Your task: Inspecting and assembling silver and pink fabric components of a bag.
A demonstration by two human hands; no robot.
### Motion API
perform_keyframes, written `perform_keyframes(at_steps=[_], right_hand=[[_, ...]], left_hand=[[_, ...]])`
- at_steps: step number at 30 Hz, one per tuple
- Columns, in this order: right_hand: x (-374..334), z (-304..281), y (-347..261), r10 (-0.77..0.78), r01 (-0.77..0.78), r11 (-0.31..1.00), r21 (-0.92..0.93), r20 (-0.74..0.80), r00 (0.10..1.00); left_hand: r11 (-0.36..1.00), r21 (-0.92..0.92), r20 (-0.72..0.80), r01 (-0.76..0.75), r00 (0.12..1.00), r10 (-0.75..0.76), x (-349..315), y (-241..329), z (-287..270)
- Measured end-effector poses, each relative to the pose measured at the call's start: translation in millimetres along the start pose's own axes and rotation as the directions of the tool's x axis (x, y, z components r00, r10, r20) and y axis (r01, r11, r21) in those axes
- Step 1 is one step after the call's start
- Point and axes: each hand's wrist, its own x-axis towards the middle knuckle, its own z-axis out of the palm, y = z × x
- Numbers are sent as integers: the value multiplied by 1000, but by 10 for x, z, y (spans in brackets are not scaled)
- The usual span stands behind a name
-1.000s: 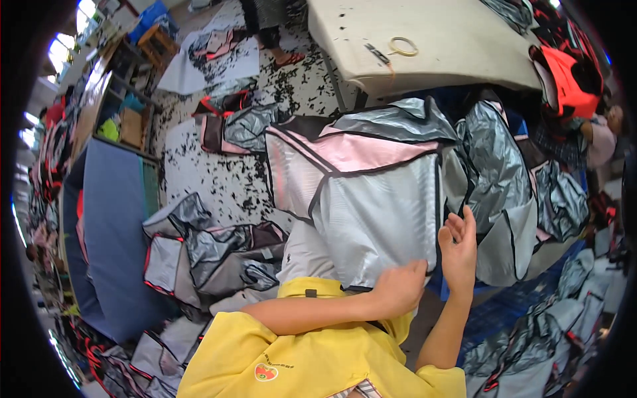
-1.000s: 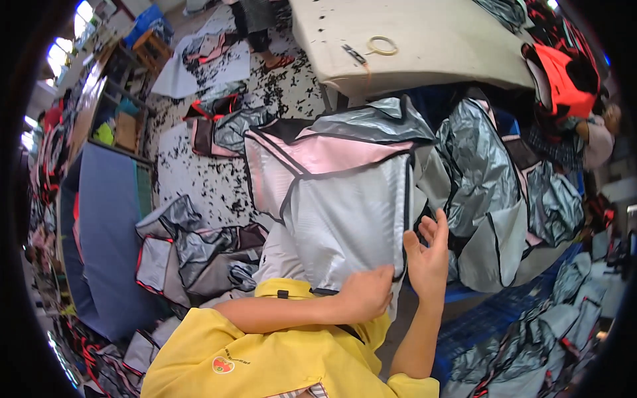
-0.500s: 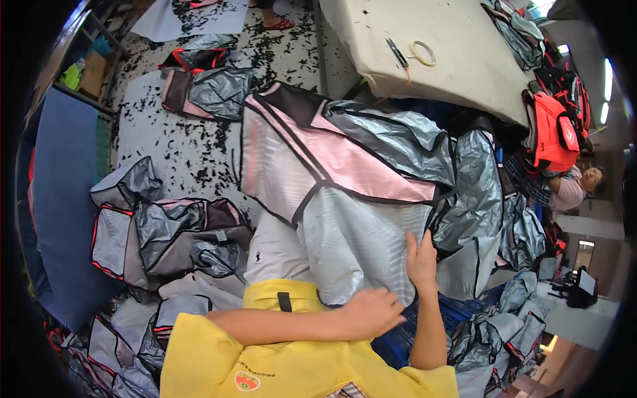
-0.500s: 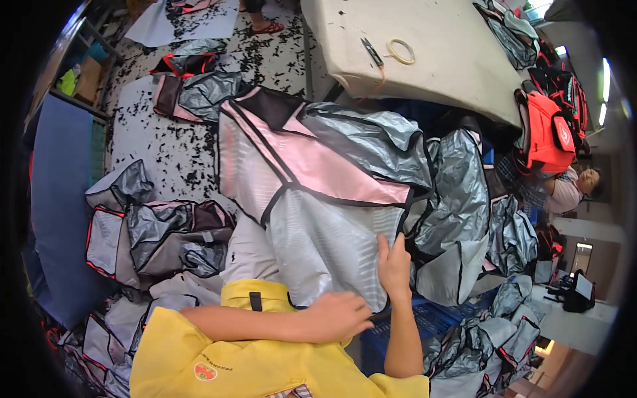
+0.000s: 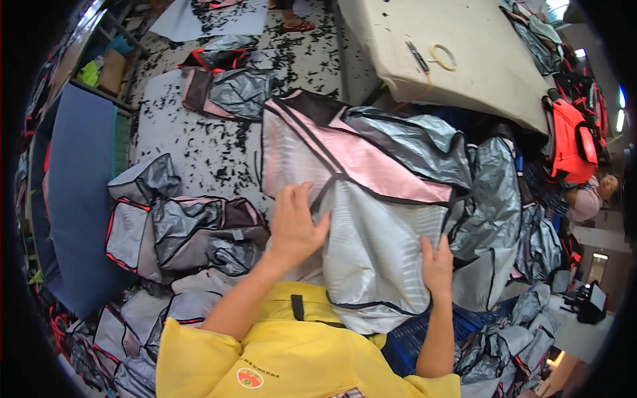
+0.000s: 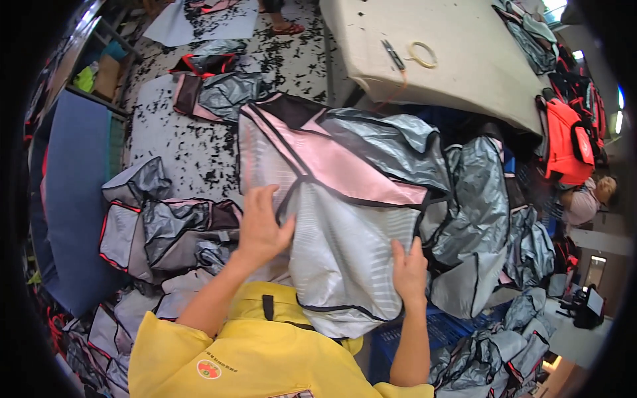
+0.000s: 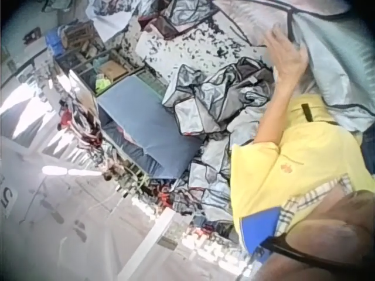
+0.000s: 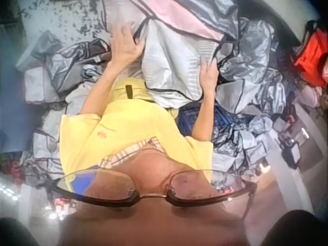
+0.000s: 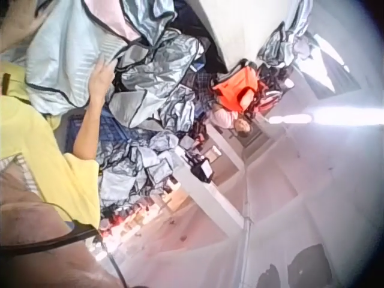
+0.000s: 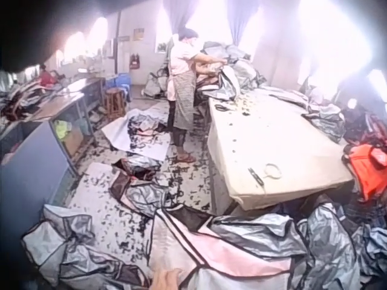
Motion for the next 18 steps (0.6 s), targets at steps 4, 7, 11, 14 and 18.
perform_keyframes(at_steps=[4,7,11,14,18], right_hand=[[34,-20,-106,-80,73,987,141,42,996],[75,-223,-366,-76,60,962,265,51,996],[-97,-831,-890,-35,20,909,417,28,999],[-422,-1264,-1253,-110,126,885,449,-61,992],[-1104,-1887,-1404,-139,250,856,453,-264,955]], left_hand=[[989,28,-116,146,983,-142,-252,-263,326],[985,-49,-145,163,975,-168,-172,-324,344],[992,-119,-247,43,966,-71,243,277,-411],[986,-169,-248,-14,968,-29,298,669,-860],[942,-321,-154,-100,987,52,267,1233,-1178]])
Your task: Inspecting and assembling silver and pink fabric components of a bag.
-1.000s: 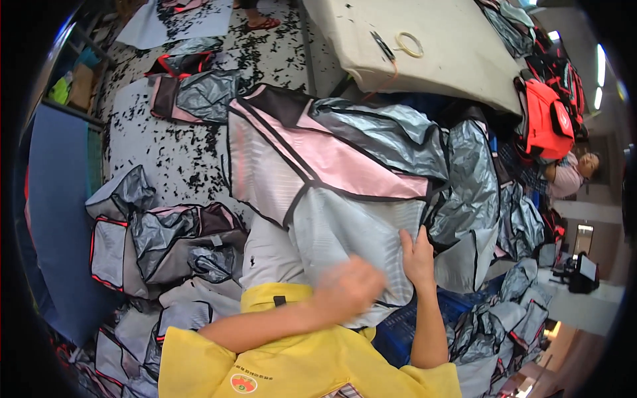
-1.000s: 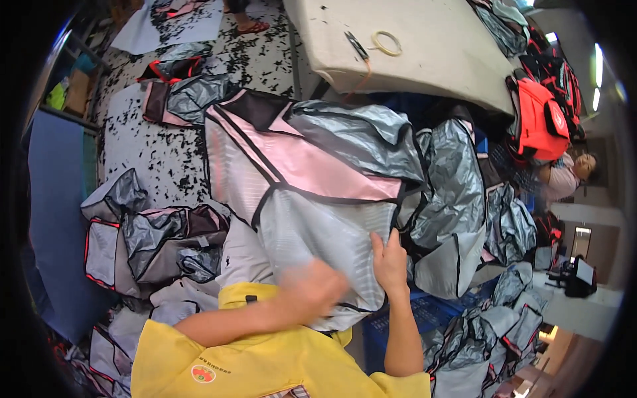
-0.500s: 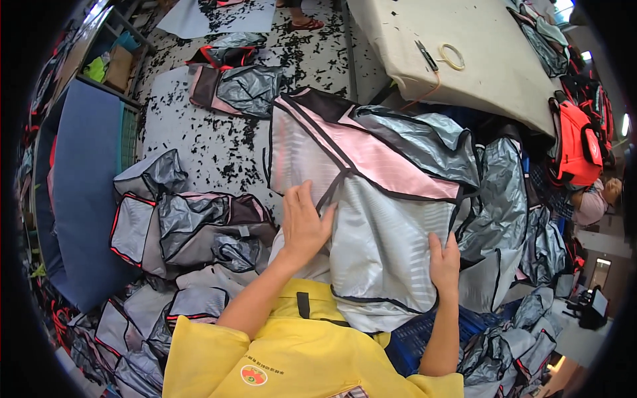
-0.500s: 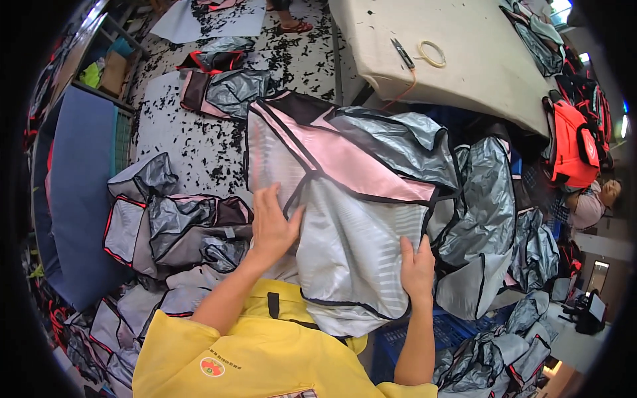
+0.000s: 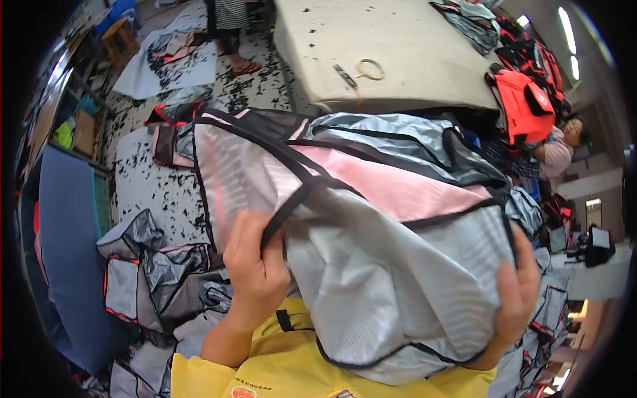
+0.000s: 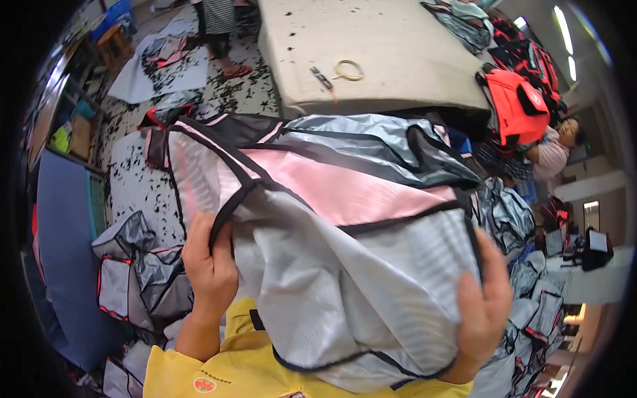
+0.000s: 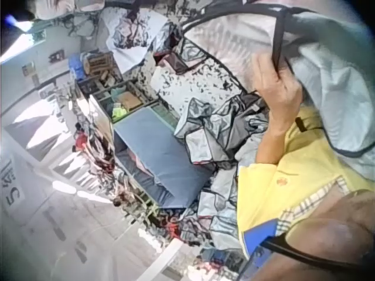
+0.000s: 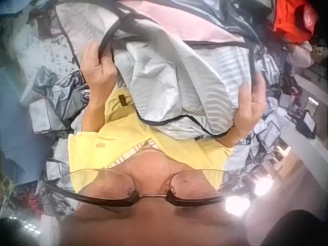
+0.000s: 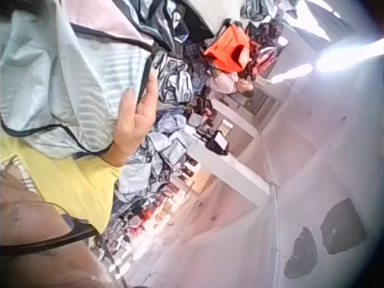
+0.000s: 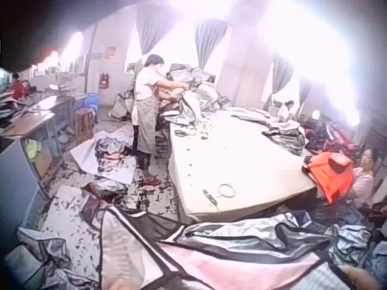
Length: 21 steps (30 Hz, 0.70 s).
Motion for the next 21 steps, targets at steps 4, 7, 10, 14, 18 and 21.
perform_keyframes(at_steps=[4,7,10,14,18,21], right_hand=[[-549,-546,-114,-47,66,995,71,-248,968],[-842,-872,56,60,-79,995,-57,-272,960],[-864,-945,582,306,-438,737,-514,-324,895],[-892,-873,596,14,-45,177,-983,-44,999],[-561,-96,204,-330,642,517,-566,560,760],[-583,424,598,-193,704,574,-419,766,613]], left_hand=[[979,-187,201,-76,973,114,-98,456,86],[962,-270,416,32,905,87,-296,482,397],[968,-249,472,-10,872,130,-621,108,1039],[991,-135,581,8,810,72,-857,-131,1260],[989,-145,517,-21,851,94,-885,-27,1275],[993,-118,412,-6,910,54,-769,21,1260]])
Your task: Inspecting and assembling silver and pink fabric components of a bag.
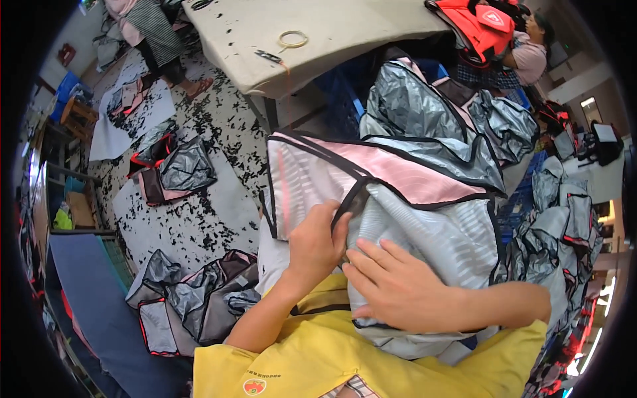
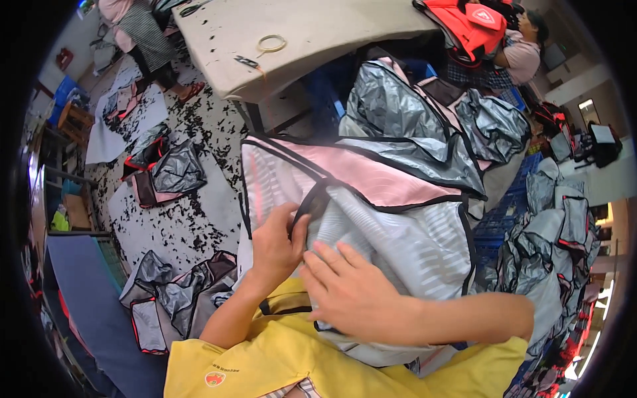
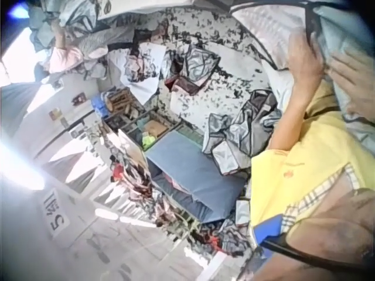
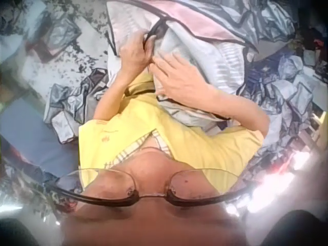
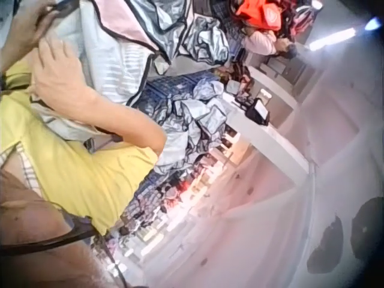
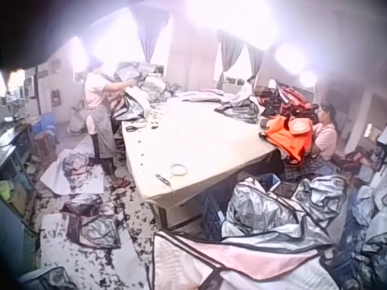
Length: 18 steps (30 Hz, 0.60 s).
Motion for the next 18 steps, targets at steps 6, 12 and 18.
perform_keyframes(at_steps=[6,12,18], right_hand=[[139,624,804,-13,24,996,-91,112,994],[163,753,937,138,-160,982,98,197,971],[98,839,961,125,-145,985,98,181,975]], left_hand=[[882,-340,237,326,937,-255,4,-567,-35],[152,-674,619,723,664,-419,-34,-779,38],[159,-645,651,747,647,-398,-22,-833,77]])
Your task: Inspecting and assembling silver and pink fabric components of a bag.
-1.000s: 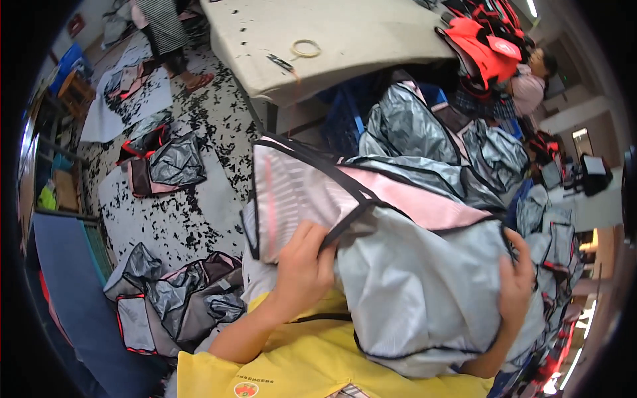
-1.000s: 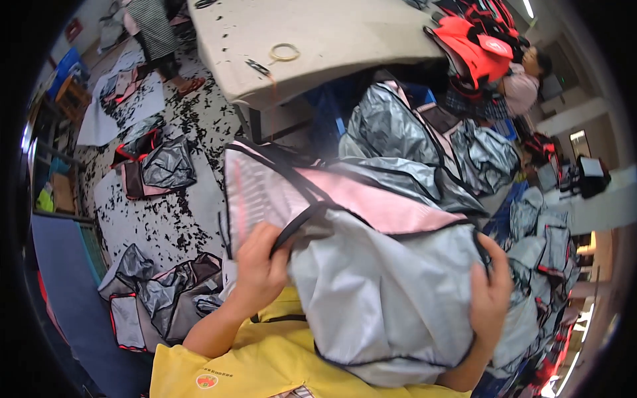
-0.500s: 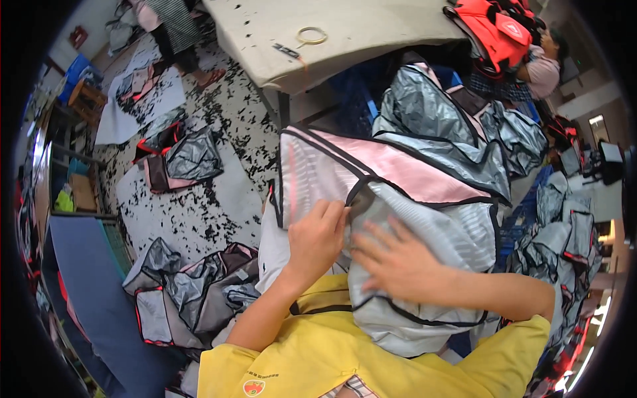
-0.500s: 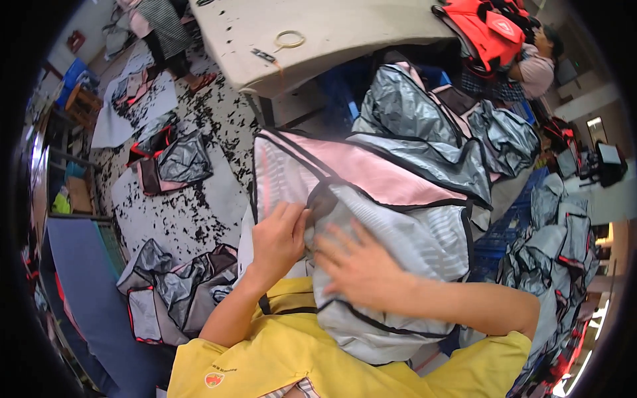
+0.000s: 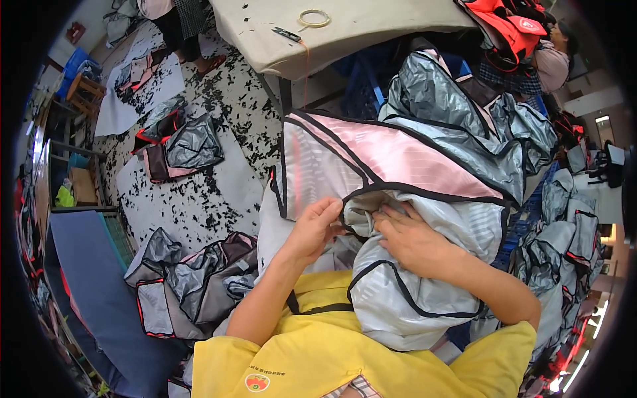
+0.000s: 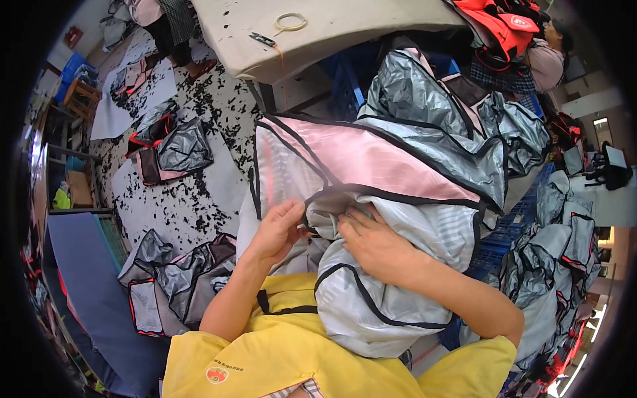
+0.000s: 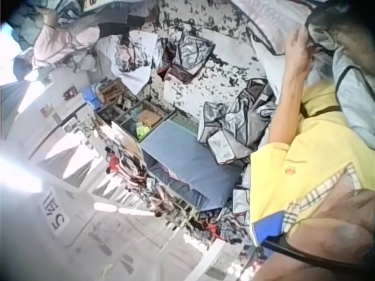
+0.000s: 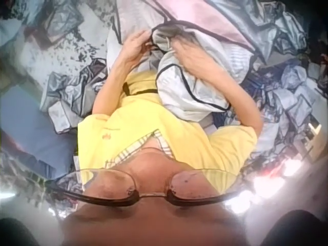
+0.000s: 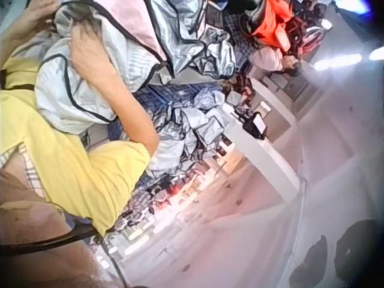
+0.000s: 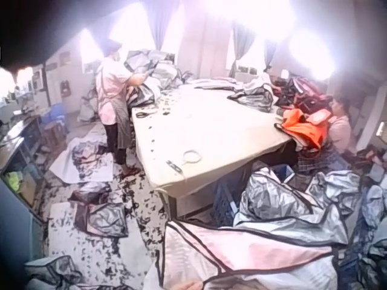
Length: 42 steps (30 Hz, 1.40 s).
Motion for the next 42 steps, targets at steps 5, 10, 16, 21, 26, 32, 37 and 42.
perform_keyframes(at_steps=[5,10,16,21,26,32,37,42], right_hand=[[-18,6,-65,25,-25,1000,16,1,1000],[-34,96,-36,5,-5,1000,4,-29,1000],[-84,48,-206,-73,52,982,-180,-110,991],[-271,-766,-788,-78,152,970,190,-351,933],[-589,-1311,-1135,-112,409,531,742,-417,902],[-642,-1459,-1222,-191,774,206,598,-752,631],[-673,-1543,-1199,-119,782,191,593,-777,618],[-785,-1491,-1261,-19,762,223,608,-779,627]], left_hand=[[996,83,18,-41,999,40,-8,-77,-34],[859,505,-75,-82,988,138,-87,147,154],[-293,815,561,-499,558,611,-68,754,579],[-419,731,682,-538,556,475,218,601,486],[-362,787,615,-500,586,527,-5,311,387],[-325,809,584,-490,614,531,-164,185,366],[-340,813,581,-473,622,524,-135,140,365],[-336,819,572,-464,626,529,-95,140,361]])
